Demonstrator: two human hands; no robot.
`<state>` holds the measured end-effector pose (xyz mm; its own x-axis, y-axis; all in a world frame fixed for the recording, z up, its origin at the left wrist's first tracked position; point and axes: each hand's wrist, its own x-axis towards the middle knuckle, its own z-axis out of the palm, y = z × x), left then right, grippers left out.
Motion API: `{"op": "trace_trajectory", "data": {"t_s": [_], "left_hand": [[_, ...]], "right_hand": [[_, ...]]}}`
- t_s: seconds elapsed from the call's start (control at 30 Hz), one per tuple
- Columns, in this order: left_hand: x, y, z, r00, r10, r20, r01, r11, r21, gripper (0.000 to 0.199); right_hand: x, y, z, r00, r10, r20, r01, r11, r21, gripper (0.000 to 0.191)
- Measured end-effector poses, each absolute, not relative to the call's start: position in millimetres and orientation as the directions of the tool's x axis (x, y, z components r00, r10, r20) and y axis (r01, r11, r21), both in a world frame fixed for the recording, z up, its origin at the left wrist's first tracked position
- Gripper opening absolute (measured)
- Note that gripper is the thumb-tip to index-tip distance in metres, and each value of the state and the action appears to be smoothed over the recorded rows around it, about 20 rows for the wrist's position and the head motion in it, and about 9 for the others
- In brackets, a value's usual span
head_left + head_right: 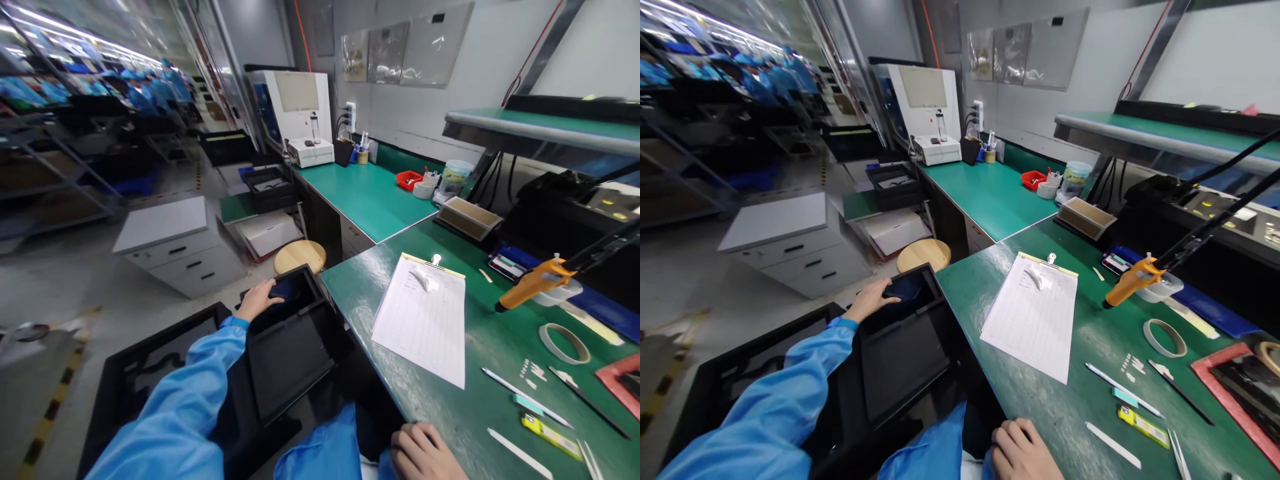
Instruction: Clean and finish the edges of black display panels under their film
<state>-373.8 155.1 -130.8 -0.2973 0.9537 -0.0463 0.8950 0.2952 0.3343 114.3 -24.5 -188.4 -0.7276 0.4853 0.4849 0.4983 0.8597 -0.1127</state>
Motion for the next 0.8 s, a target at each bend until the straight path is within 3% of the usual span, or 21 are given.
{"op": "trace_trajectory", "data": {"t_s": [0.1, 0.23, 0.4, 0.5, 0.6, 0.8], "left_hand": [[-367.9, 133.0, -114.8, -0.409, 0.912, 0.024, 0.801, 0.346, 0.488, 0.04], [-354.7, 101.9, -83.1, -0.617, 0.775, 0.136, 0.602, 0.354, 0.715, 0.037], [-297.4, 59.7, -44.4, -0.767, 0.62, 0.167, 0.279, 0.087, 0.956, 0.038], [-236.2, 35.7, -40.6, -0.769, 0.635, 0.074, 0.07, -0.03, 0.997, 0.051], [-173.0, 16.9, -49.0, -0.751, 0.657, -0.067, -0.105, -0.02, 0.994, 0.064], [-105.0, -18.4, -63.0, -0.621, 0.716, -0.321, -0.328, 0.135, 0.935, 0.063]], "right_hand": [[111.4, -22.2, -181.8, -0.704, 0.504, 0.501, 0.478, 0.857, -0.19, 0.026], [110.5, -15.3, -152.7, -0.684, 0.56, 0.467, 0.417, 0.826, -0.379, 0.026], [102.3, -3.2, -103.1, -0.68, 0.63, 0.375, 0.316, 0.714, -0.625, 0.029], [93.8, -2.3, -82.7, -0.602, 0.71, 0.366, 0.267, 0.611, -0.745, 0.029], [92.4, -3.6, -66.6, -0.465, 0.815, 0.346, 0.245, 0.495, -0.834, 0.027], [113.2, -3.3, -28.2, -0.164, 0.951, 0.261, 0.193, 0.29, -0.937, 0.059]]}}
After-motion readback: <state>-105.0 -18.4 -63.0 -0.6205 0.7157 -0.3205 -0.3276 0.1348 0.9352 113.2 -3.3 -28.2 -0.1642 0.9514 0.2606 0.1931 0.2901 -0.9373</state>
